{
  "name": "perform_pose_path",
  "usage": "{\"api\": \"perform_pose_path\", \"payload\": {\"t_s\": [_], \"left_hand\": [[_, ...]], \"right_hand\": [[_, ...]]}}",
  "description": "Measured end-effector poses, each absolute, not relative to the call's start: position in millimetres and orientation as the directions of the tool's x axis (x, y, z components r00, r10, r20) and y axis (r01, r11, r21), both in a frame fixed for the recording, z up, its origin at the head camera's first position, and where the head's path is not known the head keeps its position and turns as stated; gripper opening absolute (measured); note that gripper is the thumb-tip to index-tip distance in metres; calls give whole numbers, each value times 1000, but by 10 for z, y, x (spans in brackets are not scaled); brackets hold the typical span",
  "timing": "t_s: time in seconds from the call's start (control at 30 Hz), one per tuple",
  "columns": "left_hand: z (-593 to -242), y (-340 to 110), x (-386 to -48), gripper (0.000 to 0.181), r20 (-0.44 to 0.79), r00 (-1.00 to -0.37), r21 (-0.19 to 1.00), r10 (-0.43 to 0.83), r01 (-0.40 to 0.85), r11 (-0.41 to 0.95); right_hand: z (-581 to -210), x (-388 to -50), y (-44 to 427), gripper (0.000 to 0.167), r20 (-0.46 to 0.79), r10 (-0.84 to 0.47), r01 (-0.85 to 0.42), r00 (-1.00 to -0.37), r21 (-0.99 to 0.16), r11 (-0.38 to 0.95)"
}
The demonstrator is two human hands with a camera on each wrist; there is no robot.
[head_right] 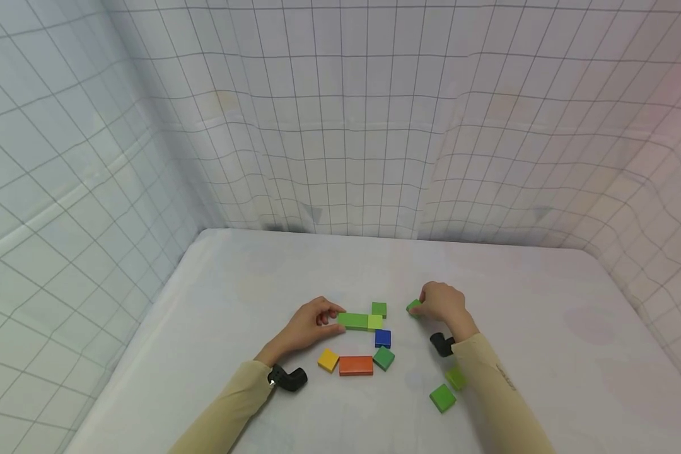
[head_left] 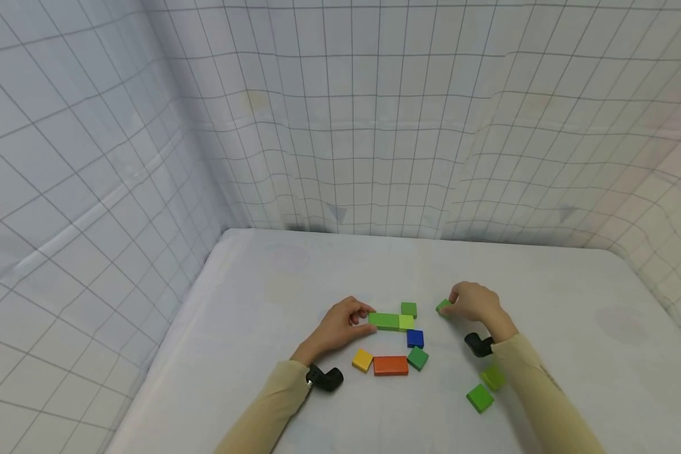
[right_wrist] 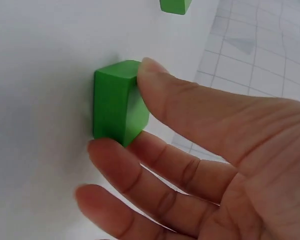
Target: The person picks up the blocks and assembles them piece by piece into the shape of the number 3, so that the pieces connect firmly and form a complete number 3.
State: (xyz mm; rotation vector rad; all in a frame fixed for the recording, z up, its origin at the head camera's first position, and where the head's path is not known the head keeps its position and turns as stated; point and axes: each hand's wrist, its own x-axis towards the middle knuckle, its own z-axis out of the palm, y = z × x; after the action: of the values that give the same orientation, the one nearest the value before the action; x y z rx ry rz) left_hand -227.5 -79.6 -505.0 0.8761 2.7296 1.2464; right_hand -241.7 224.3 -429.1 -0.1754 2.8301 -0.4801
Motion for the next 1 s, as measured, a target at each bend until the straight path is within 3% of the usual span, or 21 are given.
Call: {"api": "perform_pose_path", "payload": {"t_s": [0.5, 1.0], "left_hand": [[-5074, -797, -2291, 31, 208, -844, 692, 495, 485, 535], [-5084, -800, -2280, 32, 213, -841, 685, 497, 491, 538]], "right_hand": [[-4558, -2854, 1915, 37, -255, -141, 50, -957, -622, 781], [-4738, -2811, 1880, 31, -173, -134, 29, -976, -708, 706]]}}
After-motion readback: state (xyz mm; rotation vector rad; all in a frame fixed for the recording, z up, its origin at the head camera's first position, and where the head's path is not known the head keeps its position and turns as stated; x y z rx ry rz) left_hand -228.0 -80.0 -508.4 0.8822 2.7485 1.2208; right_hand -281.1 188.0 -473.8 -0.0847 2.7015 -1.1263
